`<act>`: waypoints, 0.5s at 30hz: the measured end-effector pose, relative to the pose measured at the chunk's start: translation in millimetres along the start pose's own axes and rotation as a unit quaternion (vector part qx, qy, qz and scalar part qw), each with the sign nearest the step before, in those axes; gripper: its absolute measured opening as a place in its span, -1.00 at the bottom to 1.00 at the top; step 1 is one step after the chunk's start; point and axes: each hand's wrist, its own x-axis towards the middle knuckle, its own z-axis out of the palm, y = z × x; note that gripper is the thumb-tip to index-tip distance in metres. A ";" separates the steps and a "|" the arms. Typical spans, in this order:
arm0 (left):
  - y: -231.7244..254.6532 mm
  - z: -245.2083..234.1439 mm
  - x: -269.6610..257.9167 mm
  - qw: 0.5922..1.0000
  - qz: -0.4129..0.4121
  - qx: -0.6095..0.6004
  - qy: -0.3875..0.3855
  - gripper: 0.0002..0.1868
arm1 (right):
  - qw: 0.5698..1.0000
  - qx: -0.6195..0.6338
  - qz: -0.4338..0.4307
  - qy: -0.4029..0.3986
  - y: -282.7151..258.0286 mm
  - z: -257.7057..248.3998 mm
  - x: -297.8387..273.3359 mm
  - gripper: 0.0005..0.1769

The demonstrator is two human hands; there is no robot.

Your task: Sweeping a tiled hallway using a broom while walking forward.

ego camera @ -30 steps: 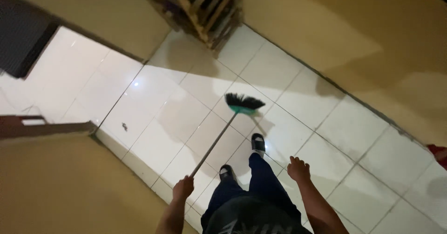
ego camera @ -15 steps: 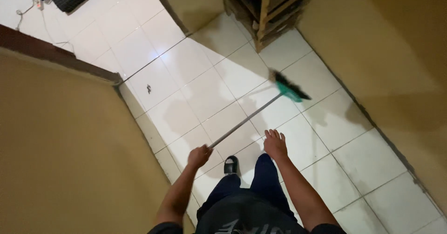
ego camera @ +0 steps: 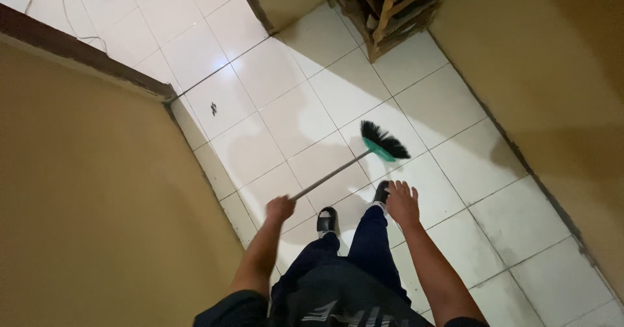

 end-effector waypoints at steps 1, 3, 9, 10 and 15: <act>-23.0 3.7 -22.1 0.999 -0.022 -0.035 0.000 -0.45 | 1.000 0.013 0.008 0.002 4.1 2.9 -4.1 -0.35; -66.1 11.4 -61.3 0.997 -0.045 -0.070 0.004 -0.35 | 1.000 0.026 0.014 0.006 10.5 8.9 -12.9 -0.34; -142.0 21.0 -148.1 0.989 -0.108 -0.103 -0.016 -0.27 | 0.998 0.020 0.066 -0.012 38.7 63.2 -29.9 -0.32; -150.0 23.4 -153.6 0.988 -0.093 -0.122 0.011 -0.30 | 0.995 0.061 0.077 -0.016 39.2 68.5 -34.0 -0.31; -135.1 16.3 -127.7 0.982 -0.024 -0.180 0.061 -0.26 | 0.989 0.096 0.099 -0.053 28.4 95.2 -47.1 -0.25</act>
